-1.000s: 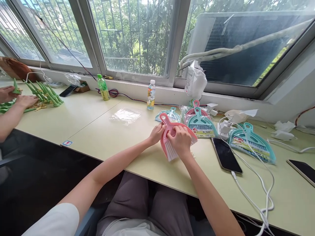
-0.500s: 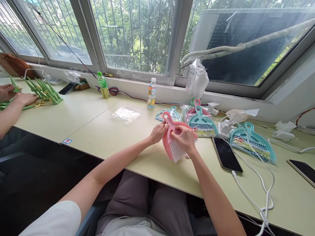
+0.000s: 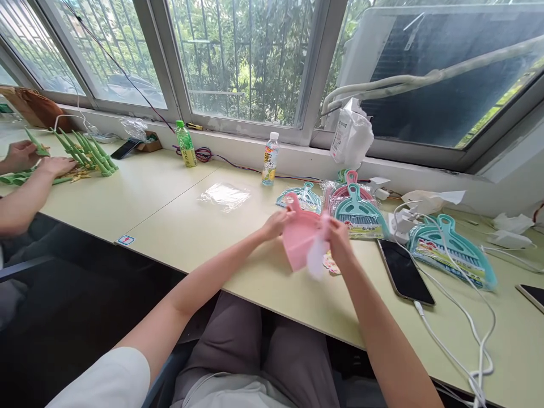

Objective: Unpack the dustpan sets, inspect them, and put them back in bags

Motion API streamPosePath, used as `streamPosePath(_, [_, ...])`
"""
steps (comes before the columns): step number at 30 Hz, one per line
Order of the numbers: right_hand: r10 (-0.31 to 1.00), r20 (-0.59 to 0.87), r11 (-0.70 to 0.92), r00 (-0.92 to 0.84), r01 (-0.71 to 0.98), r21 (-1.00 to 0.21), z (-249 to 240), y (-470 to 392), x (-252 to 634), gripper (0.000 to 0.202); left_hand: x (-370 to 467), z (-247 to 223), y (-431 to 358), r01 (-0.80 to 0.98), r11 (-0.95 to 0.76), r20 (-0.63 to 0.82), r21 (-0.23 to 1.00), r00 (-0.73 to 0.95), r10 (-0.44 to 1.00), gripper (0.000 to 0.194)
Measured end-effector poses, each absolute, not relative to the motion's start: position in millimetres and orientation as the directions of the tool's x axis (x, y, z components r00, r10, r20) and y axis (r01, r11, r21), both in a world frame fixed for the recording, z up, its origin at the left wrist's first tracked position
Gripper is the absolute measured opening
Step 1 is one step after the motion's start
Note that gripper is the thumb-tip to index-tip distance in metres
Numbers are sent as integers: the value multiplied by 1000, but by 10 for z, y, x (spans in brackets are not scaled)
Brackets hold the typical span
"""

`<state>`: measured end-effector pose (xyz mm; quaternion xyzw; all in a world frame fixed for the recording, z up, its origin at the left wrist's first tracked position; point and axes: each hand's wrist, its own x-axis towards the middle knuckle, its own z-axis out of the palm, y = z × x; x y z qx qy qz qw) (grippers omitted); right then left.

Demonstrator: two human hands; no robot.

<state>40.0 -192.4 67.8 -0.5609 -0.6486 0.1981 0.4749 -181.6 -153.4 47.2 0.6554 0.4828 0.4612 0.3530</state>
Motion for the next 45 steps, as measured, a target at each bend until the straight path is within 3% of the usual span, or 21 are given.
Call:
streamPosePath(2, [913,392,312,114,426,-849,789,-1797,676,37,-2038,532,-1396,336,-214,202,917,71,977,35])
streamPosePath(5, [913,390,355,121,236,-904,911,-1728,922,36,-2298,676,-1263,196,-299,311,934,-31,950,41])
streamPosePath(7, [921,378,353,97,206,-913,904,-1806,882,26,-2368,731,-1240,110,-266,256,958,97,962,42])
streamPosePath(9, [938,323,267,127,330,-906,848,-1932,725,26,-2387,719,-1249,176,-139,92,975,253,963,40])
streamPosePath(11, [959,273,195,71,533,-823,773,-2030,551,30,-2404,660,-1268,338,-79,-32,938,312,950,38])
streamPosePath(13, [965,263,173,19,709,-684,688,-2065,433,29,-2440,594,-1281,486,-121,-63,865,346,936,40])
streamPosePath(16, [966,260,140,3,836,-530,545,-2036,374,29,-2511,535,-1280,583,-215,-48,784,402,914,46])
streamPosePath(23, [969,247,59,32,933,-355,373,-2000,321,28,-2572,498,-1267,557,-265,22,787,404,914,44])
streamPosePath(32, [974,221,17,54,952,-306,374,-1979,388,23,-2616,480,-1227,519,-278,43,808,418,907,37])
streamPosePath(38, [975,202,-49,95,974,-223,441,-2017,340,24,-2654,407,-1166,519,-186,48,834,267,962,48])
streamPosePath(45, [974,209,-48,89,980,-195,495,-2043,326,27,-2678,384,-1134,634,-214,88,743,225,970,39])
